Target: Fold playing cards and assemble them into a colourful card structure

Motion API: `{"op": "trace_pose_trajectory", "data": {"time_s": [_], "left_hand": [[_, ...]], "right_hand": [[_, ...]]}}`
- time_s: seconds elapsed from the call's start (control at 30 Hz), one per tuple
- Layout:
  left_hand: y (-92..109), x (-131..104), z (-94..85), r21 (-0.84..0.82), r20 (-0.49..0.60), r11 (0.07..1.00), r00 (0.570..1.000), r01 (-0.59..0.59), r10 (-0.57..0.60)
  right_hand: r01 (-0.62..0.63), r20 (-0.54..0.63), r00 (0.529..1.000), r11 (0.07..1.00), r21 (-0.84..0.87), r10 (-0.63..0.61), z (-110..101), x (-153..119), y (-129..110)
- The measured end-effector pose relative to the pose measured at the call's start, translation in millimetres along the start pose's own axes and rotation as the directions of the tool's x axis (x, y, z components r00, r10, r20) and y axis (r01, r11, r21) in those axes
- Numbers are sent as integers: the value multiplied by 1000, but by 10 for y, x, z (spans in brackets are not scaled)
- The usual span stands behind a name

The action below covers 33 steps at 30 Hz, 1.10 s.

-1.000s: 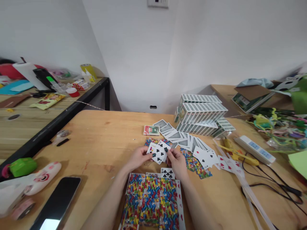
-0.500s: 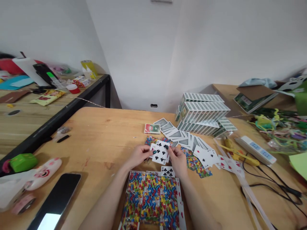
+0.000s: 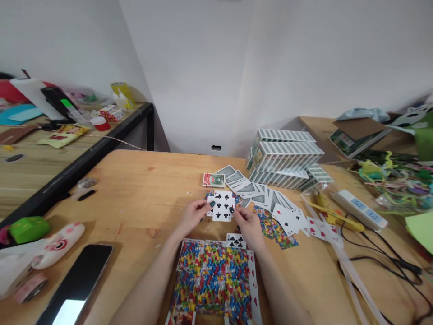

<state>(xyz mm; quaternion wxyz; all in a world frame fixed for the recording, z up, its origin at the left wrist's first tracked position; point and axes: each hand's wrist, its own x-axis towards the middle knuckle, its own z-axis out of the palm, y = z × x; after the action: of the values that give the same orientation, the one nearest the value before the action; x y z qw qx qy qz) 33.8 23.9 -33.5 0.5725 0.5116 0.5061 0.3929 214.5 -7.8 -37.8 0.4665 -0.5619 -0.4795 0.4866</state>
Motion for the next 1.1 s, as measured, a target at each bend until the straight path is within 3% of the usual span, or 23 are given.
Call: {"op": "trace_pose_trajectory", "data": {"time_s": [0.3, 1.1], "left_hand": [[-49, 20, -10, 39, -47, 999, 999, -6, 8], [18, -3, 3, 112, 5, 993, 999, -49, 49]], "right_hand": [[-3, 33, 999, 1000, 14, 3, -9, -8, -24], [-37, 25, 999, 999, -23, 38, -20, -19, -60]]}}
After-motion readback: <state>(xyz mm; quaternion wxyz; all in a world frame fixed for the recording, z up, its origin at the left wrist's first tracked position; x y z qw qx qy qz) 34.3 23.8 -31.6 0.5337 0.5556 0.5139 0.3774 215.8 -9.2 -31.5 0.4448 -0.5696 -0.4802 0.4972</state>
